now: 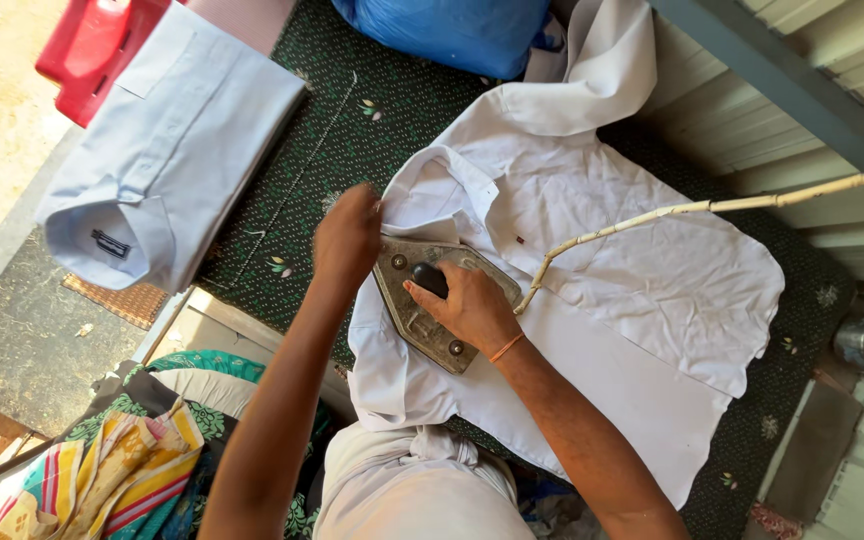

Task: The person irons a white long-sleeved shirt on a flat surface. The person spreads the shirt, smooths the fabric by hand, and presses different sections of the shirt using a clothes iron.

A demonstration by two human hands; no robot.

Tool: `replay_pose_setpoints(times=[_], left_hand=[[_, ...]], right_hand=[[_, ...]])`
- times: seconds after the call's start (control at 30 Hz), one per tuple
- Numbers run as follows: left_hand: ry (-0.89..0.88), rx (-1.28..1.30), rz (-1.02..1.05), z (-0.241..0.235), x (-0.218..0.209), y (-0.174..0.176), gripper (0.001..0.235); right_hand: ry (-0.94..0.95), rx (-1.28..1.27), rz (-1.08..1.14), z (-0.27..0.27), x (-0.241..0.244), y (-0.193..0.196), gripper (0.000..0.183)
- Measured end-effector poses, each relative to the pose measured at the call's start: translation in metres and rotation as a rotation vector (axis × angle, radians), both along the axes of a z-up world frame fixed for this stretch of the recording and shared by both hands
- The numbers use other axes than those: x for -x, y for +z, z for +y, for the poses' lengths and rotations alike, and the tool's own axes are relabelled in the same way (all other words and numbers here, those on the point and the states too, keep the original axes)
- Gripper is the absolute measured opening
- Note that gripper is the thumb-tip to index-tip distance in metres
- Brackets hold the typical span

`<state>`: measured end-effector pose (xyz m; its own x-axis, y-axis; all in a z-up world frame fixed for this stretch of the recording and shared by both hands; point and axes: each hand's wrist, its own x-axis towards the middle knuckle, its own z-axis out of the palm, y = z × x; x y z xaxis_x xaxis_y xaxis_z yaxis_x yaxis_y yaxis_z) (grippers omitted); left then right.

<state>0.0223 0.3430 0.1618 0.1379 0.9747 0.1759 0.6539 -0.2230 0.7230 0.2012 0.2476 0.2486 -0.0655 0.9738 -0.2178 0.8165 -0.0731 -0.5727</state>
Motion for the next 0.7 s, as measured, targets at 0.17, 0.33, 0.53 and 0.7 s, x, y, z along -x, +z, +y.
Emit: replay_pose_setpoints(times=[0.17,0.33,0.53,0.7], left_hand=[[0.184,0.278,0.122,-0.121,0.050,-0.023,0.035],[0.305,0.435,-0.006,-0.162,0.044,-0.052,0.028],[0.265,0.362,-0.076,-0.162,0.051,-0.076,0.024],[0.248,0.315,-0.081,-0.165,0.052,-0.085,0.026]], right_hand=[[0.064,-0.029,0.055,0.008,0.002,-0.004,0.055],[0.216,-0.042,0.059,0.011,0.007,-0.005,0.055],[0.337,-0.073,-0.063,0.013,0.023,0.001,0.054],[0.242,-0.315,-0.031,0.012,0.044,0.005,0.054]])
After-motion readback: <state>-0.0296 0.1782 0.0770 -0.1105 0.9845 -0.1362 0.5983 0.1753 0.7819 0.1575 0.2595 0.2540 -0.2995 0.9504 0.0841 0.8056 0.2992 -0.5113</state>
